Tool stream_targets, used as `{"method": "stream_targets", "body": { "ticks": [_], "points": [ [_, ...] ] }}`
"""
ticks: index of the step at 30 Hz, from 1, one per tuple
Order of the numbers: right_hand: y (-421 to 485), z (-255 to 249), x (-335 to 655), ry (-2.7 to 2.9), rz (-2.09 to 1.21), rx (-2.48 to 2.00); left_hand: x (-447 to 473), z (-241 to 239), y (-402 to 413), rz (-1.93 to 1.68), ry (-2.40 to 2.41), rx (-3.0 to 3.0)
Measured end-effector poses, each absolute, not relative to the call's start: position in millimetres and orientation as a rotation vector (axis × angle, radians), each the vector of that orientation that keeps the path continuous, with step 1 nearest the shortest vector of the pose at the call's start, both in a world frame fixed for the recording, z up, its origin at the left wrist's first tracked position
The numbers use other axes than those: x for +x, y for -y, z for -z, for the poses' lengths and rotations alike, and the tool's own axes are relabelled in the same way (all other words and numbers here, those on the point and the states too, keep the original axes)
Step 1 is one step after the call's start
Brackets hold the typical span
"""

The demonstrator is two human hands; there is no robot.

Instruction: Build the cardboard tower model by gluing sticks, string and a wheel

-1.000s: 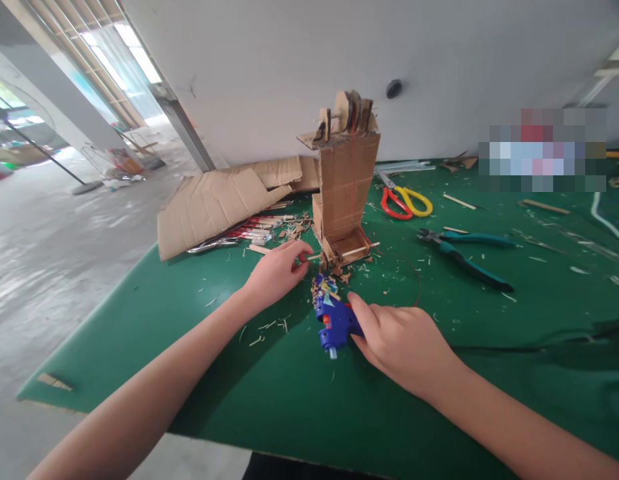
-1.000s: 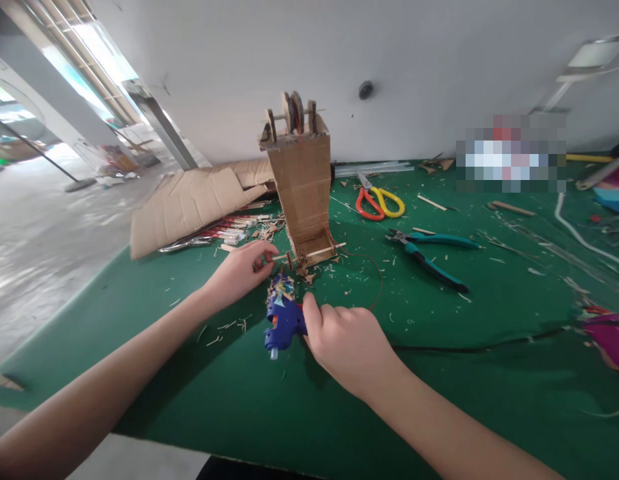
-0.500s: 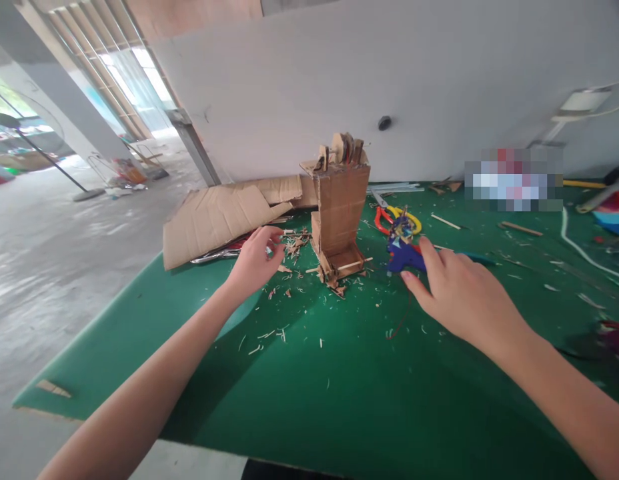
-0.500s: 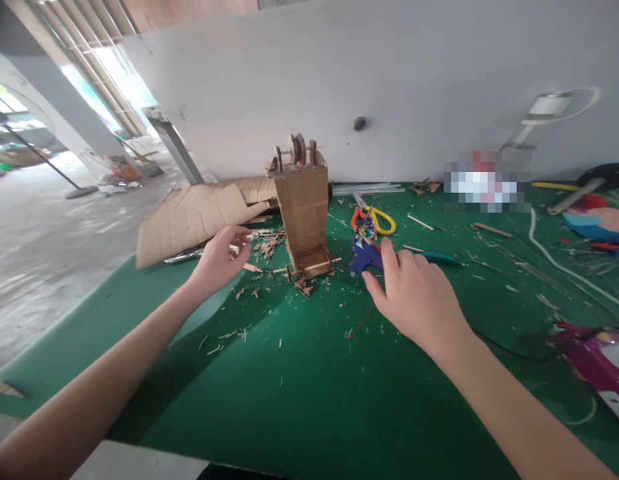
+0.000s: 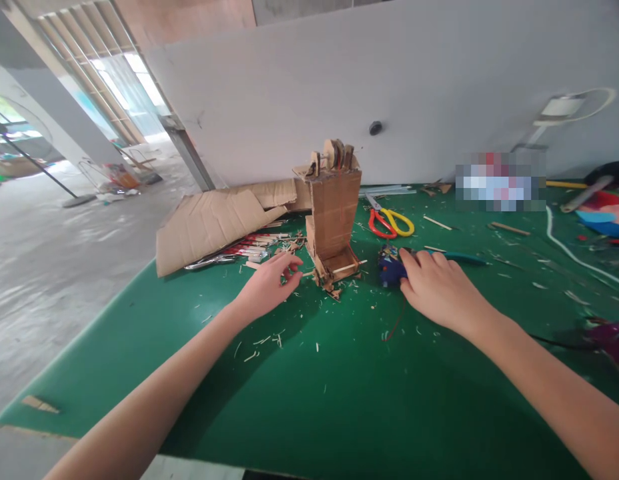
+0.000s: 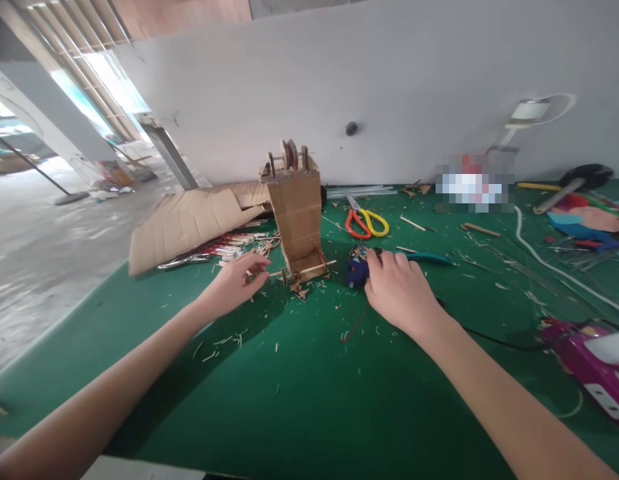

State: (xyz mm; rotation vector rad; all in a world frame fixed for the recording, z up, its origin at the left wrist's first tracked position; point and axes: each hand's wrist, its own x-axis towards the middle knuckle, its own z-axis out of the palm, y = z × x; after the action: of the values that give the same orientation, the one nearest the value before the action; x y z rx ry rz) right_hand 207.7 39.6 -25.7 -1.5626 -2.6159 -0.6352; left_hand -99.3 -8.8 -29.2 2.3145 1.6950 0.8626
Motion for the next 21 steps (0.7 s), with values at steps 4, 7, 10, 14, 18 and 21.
{"method": "stream_targets", "body": {
  "ticks": [4,7,10,14,18,21],
  "points": [
    [-35,21,201,2.599,0.684,-1.46,-95,30,10,-0.849,-1.71,2.248],
    [-28,10,187,2.59,0.644,-1.268,-92,30,11,-0.862,-1.702,2.165],
    [-26,1,165,2.611,0.526,-1.048,-89,32,10,-0.87,-1.673,2.12],
    [-30,7,141,2.643,0.513,-0.902,-87,36,7,-0.886,-1.65,2.148],
    [-36,24,130,2.645,0.646,-0.861,-87,37,6,-0.901,-1.646,2.181],
    [-37,32,129,2.623,0.7,-0.874,-88,37,5,-0.896,-1.644,2.187]
  ]
}}
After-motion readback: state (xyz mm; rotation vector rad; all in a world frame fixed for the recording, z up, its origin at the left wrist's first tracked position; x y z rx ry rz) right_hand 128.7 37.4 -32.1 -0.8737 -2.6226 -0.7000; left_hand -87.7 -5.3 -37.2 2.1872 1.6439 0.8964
